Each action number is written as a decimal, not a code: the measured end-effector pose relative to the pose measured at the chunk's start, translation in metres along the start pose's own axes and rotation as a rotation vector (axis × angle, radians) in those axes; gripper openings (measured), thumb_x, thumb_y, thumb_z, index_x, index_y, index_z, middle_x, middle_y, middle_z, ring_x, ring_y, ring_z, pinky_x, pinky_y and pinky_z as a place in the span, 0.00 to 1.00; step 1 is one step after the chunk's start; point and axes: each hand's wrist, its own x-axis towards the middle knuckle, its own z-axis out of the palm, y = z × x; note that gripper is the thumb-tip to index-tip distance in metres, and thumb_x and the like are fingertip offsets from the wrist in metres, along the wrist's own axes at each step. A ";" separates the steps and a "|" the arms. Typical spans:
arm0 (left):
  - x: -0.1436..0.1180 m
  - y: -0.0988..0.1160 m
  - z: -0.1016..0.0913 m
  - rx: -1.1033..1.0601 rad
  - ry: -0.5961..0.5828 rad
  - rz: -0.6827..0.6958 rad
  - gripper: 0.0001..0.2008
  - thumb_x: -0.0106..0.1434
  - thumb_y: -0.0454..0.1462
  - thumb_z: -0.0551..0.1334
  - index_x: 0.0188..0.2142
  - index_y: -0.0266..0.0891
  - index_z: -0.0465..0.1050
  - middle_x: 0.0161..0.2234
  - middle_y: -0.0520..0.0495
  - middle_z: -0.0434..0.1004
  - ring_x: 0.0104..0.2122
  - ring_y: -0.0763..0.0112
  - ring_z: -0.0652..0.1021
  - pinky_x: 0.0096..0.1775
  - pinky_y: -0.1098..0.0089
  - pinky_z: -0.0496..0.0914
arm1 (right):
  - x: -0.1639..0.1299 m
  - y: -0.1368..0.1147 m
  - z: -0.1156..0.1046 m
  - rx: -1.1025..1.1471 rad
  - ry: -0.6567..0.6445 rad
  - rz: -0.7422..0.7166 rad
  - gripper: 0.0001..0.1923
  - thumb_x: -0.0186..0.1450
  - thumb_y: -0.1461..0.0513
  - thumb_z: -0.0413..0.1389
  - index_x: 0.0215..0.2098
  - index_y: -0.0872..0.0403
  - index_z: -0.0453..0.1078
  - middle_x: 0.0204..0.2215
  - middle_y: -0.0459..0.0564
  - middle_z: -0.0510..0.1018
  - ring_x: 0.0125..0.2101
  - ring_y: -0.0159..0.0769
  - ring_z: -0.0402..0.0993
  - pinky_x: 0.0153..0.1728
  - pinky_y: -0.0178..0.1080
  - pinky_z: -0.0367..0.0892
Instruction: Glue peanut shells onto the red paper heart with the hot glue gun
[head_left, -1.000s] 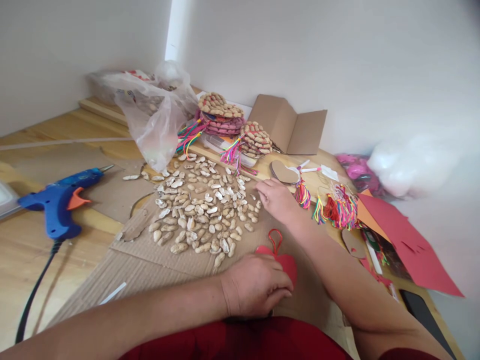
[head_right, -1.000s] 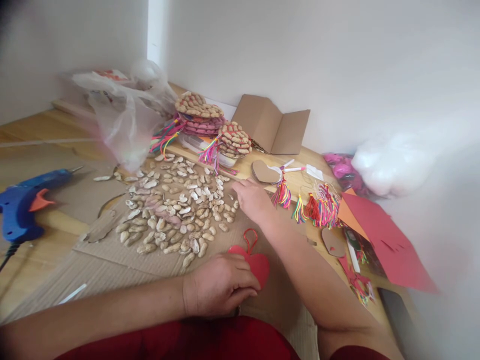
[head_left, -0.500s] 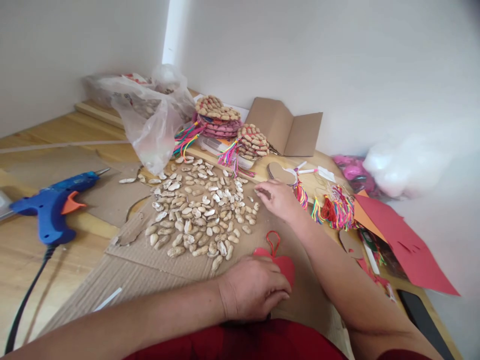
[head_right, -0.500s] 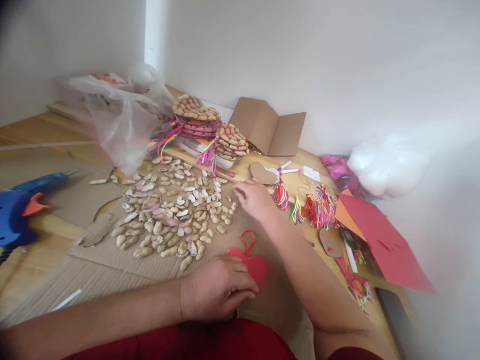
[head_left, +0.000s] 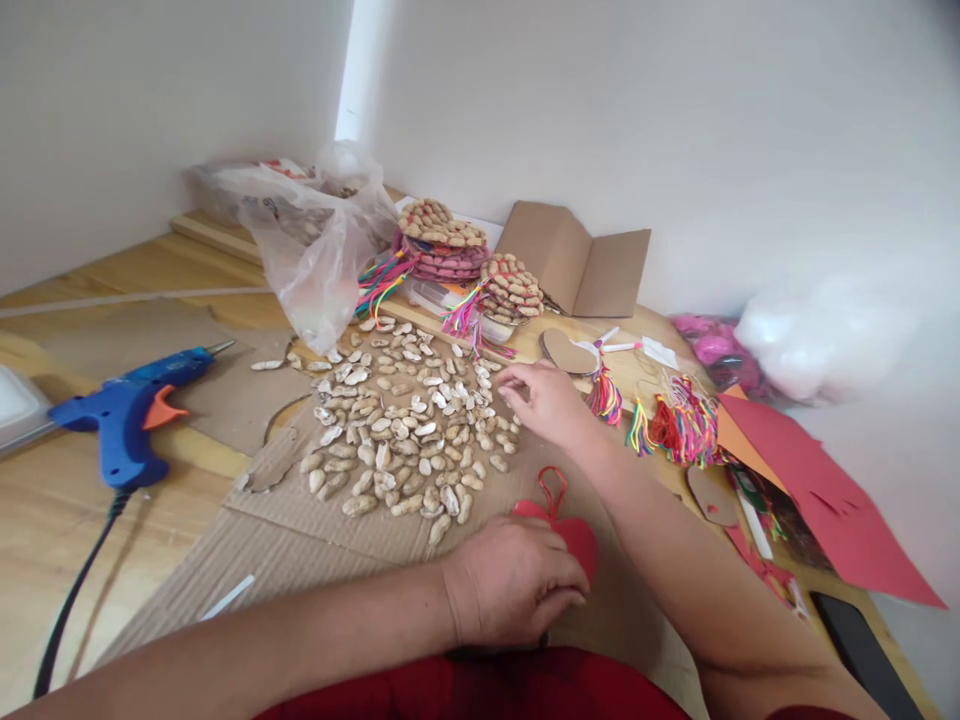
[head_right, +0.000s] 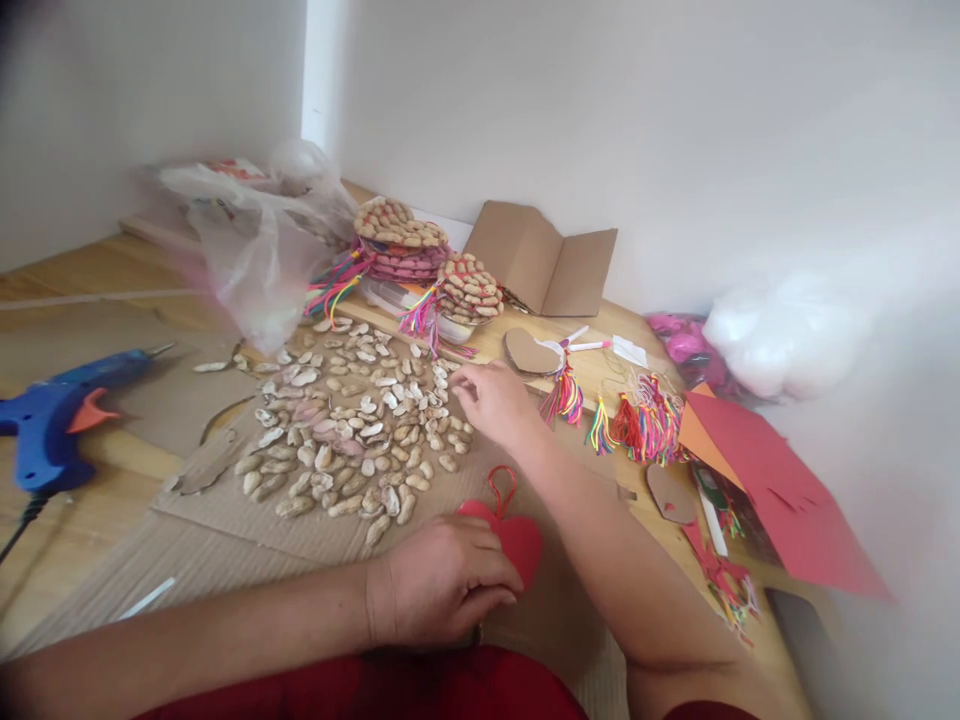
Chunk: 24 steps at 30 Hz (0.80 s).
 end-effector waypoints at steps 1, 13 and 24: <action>0.000 0.000 0.000 -0.002 0.000 0.001 0.09 0.70 0.39 0.59 0.40 0.41 0.79 0.34 0.49 0.81 0.36 0.68 0.78 0.42 0.69 0.68 | 0.001 -0.004 0.002 0.012 -0.017 0.038 0.08 0.65 0.68 0.58 0.41 0.54 0.77 0.33 0.48 0.83 0.36 0.39 0.75 0.42 0.39 0.65; 0.000 -0.001 -0.001 -0.010 0.004 0.018 0.09 0.69 0.38 0.59 0.40 0.40 0.79 0.35 0.49 0.81 0.36 0.69 0.78 0.42 0.69 0.69 | 0.017 -0.011 0.019 -0.001 -0.002 0.259 0.02 0.62 0.62 0.60 0.33 0.51 0.76 0.28 0.46 0.81 0.28 0.36 0.74 0.29 0.36 0.61; 0.000 0.000 -0.002 -0.013 -0.012 -0.002 0.09 0.69 0.38 0.59 0.40 0.41 0.79 0.35 0.50 0.81 0.36 0.68 0.78 0.42 0.69 0.70 | 0.013 0.003 0.011 -0.293 0.051 0.198 0.07 0.65 0.68 0.53 0.40 0.56 0.73 0.33 0.57 0.79 0.38 0.48 0.75 0.38 0.43 0.66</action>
